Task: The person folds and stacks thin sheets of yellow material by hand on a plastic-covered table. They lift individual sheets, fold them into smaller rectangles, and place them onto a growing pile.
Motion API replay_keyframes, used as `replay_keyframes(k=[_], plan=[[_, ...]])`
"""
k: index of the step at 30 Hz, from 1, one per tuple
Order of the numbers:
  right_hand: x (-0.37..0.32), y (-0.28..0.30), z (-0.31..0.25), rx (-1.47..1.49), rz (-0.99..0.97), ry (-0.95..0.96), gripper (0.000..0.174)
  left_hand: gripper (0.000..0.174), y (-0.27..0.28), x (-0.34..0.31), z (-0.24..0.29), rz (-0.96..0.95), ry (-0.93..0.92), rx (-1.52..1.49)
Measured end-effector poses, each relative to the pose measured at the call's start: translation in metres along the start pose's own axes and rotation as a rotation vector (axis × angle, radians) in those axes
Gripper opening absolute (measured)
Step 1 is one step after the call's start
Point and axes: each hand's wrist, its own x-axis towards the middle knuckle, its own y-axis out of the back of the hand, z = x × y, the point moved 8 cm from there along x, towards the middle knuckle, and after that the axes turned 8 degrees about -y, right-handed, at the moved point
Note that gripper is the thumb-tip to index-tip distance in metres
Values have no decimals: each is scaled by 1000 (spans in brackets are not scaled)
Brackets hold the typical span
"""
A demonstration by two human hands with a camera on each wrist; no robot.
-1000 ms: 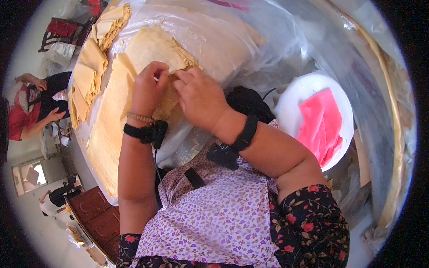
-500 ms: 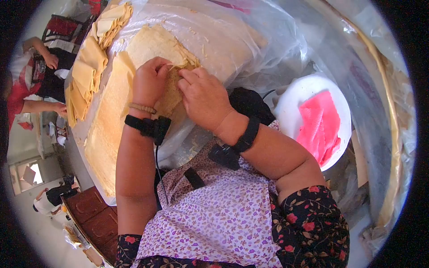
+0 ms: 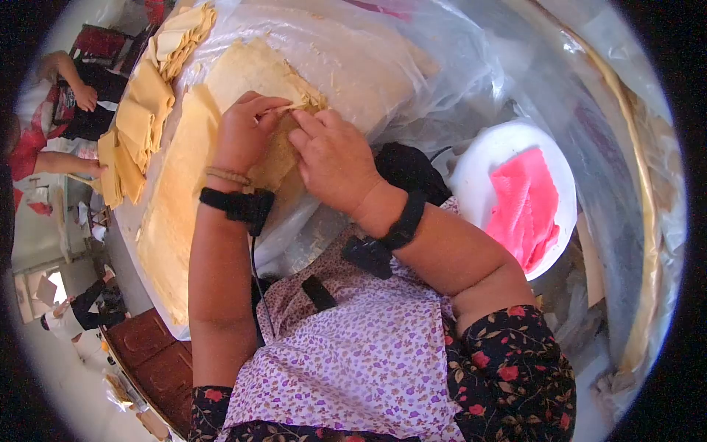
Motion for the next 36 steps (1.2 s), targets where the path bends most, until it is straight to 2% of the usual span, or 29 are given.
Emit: replay_keyframes(k=[4, 7, 10, 13, 17, 20, 22, 25, 28, 34, 36], plan=[[-1, 3, 2, 30, 32, 7, 27, 17, 1, -9, -19, -75, 42, -228], [0, 2, 1, 50, 10, -11, 26, 16, 4, -17, -27, -14, 226, -328], [-1, 5, 2, 77, 25, -9, 23, 19, 8, -19, -30, 52, 256, -329], [-3, 3, 6, 79, 34, -2, 20, 20, 11, -19, -32, 83, 273, -221], [-2, 3, 4, 64, 13, -17, 20, 20, 7, -15, -36, 157, 198, -71], [-2, 4, 5, 52, 18, -8, 22, 21, 7, -14, -16, 137, 79, 12], [-2, 3, 6, 55, 14, -21, 24, 22, 21, -25, 20, 73, 8, 119], [-4, 5, 5, 88, 18, -20, 29, 19, 31, -52, 28, 56, 15, 440], [-2, 3, 3, 67, -1, -7, 34, 14, 35, -61, 23, 63, 49, 545], [-4, -2, -2, -43, -32, 23, 40, 15, 26, -52, 19, -25, 49, 711], [-3, 0, -2, -55, -39, 24, 41, 17, 32, -43, 5, -62, 162, 718]])
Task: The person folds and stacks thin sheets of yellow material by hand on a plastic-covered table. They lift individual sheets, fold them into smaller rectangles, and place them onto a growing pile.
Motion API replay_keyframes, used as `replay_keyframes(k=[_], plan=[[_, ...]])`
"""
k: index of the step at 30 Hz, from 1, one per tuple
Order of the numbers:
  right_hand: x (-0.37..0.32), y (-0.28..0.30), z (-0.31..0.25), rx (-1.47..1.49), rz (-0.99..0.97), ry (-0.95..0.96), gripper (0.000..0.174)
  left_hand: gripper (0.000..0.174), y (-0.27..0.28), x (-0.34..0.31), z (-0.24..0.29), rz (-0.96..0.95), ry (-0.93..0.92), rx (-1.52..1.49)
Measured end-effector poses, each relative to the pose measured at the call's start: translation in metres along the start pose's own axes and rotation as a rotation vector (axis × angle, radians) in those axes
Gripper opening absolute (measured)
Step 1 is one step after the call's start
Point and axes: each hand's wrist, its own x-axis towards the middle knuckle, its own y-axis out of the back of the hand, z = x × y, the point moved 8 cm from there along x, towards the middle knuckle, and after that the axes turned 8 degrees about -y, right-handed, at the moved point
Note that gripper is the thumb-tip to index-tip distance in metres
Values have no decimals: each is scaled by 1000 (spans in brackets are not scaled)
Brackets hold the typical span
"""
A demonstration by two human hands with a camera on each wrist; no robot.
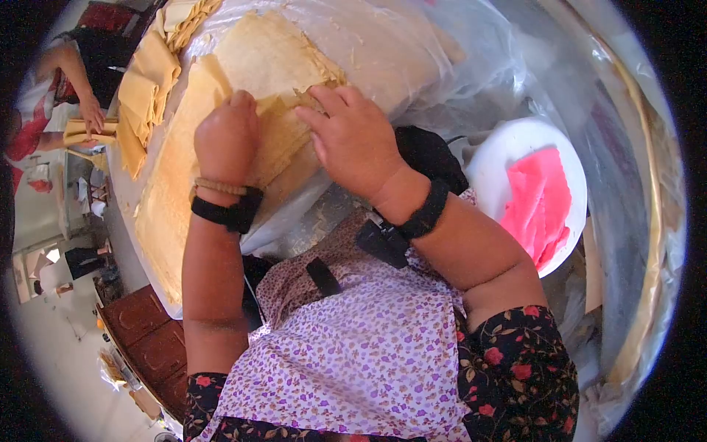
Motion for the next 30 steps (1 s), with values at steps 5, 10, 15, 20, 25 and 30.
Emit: replay_keyframes(k=[5, 10, 15, 20, 25, 30], plan=[[-1, -4, -1, -19, 13, 13, 42, 19, 2, 15, -26, 107, -42, -114], [1, -1, -4, -27, -12, 10, 39, 16, 18, 1, -15, 44, -157, -175], [36, 12, -4, -68, -139, -48, 40, 7, 36, -32, -9, -59, -179, 117], [70, -6, -27, -45, 82, 360, 38, 4, 31, -30, -27, -6, -185, 152], [105, -70, -11, -124, -360, 274, 20, 11, 37, -15, -48, -83, -119, 102], [107, -67, -11, -45, -174, 231, 18, 22, 48, -25, -38, -48, -105, -132]])
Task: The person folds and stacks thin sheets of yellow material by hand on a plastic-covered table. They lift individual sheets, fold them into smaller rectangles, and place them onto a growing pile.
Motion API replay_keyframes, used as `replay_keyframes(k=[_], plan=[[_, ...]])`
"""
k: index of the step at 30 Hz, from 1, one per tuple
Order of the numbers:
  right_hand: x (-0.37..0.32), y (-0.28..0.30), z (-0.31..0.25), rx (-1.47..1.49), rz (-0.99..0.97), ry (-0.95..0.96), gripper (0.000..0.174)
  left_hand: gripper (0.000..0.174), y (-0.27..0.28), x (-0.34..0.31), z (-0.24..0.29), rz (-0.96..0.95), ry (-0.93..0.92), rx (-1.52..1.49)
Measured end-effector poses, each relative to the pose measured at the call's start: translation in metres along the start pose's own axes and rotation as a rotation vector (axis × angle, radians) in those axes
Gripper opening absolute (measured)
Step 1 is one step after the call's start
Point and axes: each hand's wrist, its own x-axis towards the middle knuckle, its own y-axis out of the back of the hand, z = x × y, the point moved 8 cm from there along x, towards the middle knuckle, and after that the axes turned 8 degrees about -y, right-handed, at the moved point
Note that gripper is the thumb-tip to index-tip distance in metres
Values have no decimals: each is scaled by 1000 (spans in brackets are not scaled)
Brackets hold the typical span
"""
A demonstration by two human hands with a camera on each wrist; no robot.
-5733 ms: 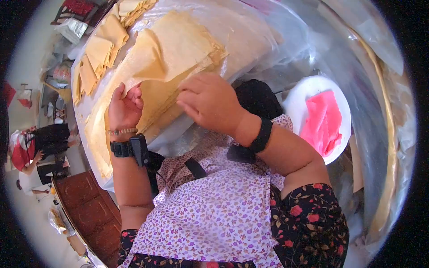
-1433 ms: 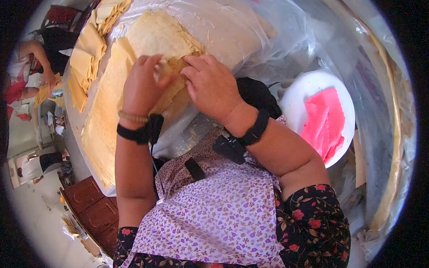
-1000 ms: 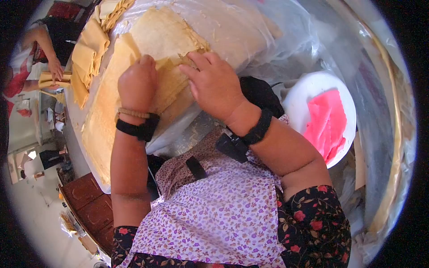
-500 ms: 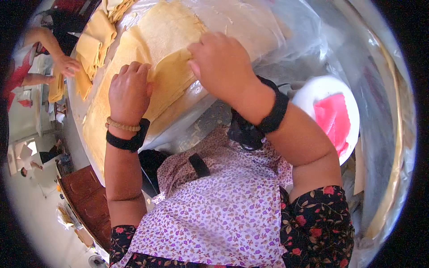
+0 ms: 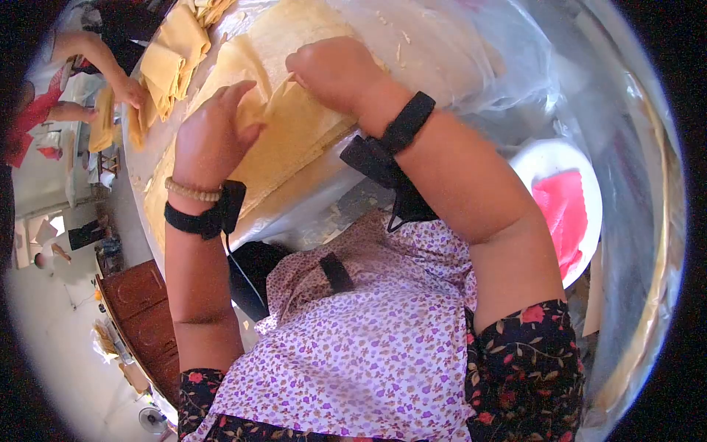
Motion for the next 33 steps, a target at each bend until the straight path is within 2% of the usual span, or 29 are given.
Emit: replay_keyframes(k=[1, 4, 7, 10, 13, 16, 18, 20, 22, 25, 28, 31, 33], plan=[[-3, 1, 0, 38, 58, 0, 18, 23, -2, -2, 5, 16, -27, -1], [-4, -4, 0, 84, 30, 34, 18, 37, -23, -7, 9, 2, -53, -14], [-9, -3, -9, 136, 92, 231, 18, 32, -33, -4, 6, 10, -2, -55], [-10, -5, -15, 149, 149, 244, 19, 18, -44, -2, -14, -45, 127, -144], [3, -19, -22, 34, 26, 266, 18, 22, -38, 0, -23, -5, 116, -186], [8, -23, -25, -6, -40, 168, 19, 25, -21, -3, -11, 120, 13, -183], [10, -18, -18, 109, -6, 41, 22, 26, -12, -11, -6, 155, 34, -19], [10, -16, -12, 188, 29, -42, 25, 23, -17, -15, -11, 88, 101, 132], [11, -12, -9, 229, 72, -79, 27, 19, -27, -20, -25, -78, 210, 271], [12, -9, -9, 235, 20, -85, 27, 11, -16, -14, -29, -129, 260, 312], [8, -5, -10, 267, 137, 4, 27, 9, 9, -7, -29, 21, 216, 302], [6, 11, -4, 334, 243, -61, 29, 11, 28, -1, -30, 165, 153, 365], [5, 18, -2, 356, 233, -116, 28, 12, 31, -1, -32, 188, 149, 326]])
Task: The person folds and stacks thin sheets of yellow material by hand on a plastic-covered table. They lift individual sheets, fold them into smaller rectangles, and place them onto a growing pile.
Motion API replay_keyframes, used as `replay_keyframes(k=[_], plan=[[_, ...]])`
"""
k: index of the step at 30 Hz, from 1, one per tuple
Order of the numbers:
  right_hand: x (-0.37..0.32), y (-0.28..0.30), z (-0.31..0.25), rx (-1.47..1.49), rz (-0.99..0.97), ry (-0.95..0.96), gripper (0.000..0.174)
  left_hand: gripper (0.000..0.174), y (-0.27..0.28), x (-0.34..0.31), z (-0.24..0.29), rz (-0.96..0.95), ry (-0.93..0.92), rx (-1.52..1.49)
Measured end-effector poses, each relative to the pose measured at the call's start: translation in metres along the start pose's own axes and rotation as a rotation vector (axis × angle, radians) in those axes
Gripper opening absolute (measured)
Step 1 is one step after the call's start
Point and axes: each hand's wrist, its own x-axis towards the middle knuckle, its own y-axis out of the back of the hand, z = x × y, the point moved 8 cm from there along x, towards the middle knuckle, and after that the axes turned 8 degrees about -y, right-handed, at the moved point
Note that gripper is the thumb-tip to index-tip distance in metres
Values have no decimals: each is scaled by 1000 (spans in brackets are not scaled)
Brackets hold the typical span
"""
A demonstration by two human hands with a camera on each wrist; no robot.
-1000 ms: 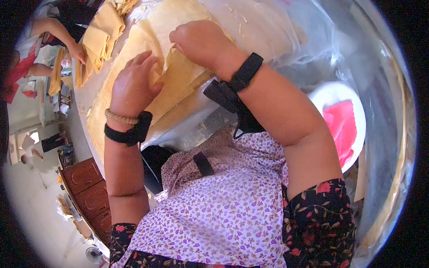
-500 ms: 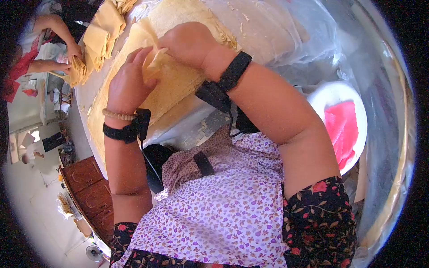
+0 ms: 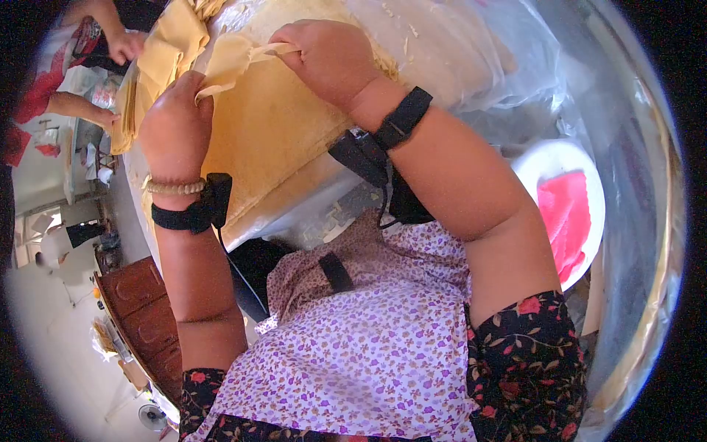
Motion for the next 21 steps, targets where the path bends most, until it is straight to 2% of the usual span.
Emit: replay_keyframes(k=[1, 4, 7, 10, 13, 16, 19, 20, 21], plan=[[-1, 2, 1, 9, 0, -30, 28, 13, 1, -1, 0, 9, 2, -19], [-9, -3, -3, -140, -11, 93, 29, 14, 3, -7, -1, -11, 37, -28], [-14, -5, 6, -396, 56, 202, 22, 16, -8, -12, 1, -9, 33, -53], [-7, 5, 26, -443, 26, 13, 24, 19, -3, -10, 1, 21, -29, -79], [-4, 27, 14, -217, 214, 13, 27, 28, -2, -6, -8, 27, -31, -37], [5, 36, 6, -221, 253, 8, 27, 35, 3, -1, -17, 47, -8, -39], [12, 26, 30, -231, 166, -126, 33, 40, -23, -6, -16, -98, -55, -14], [14, 25, 33, -200, 151, -145, 30, 55, -34, -12, -14, -169, -70, -3], [14, 25, 37, -172, 136, -168, 28, 62, -31, -12, -11, -187, -43, -25]])
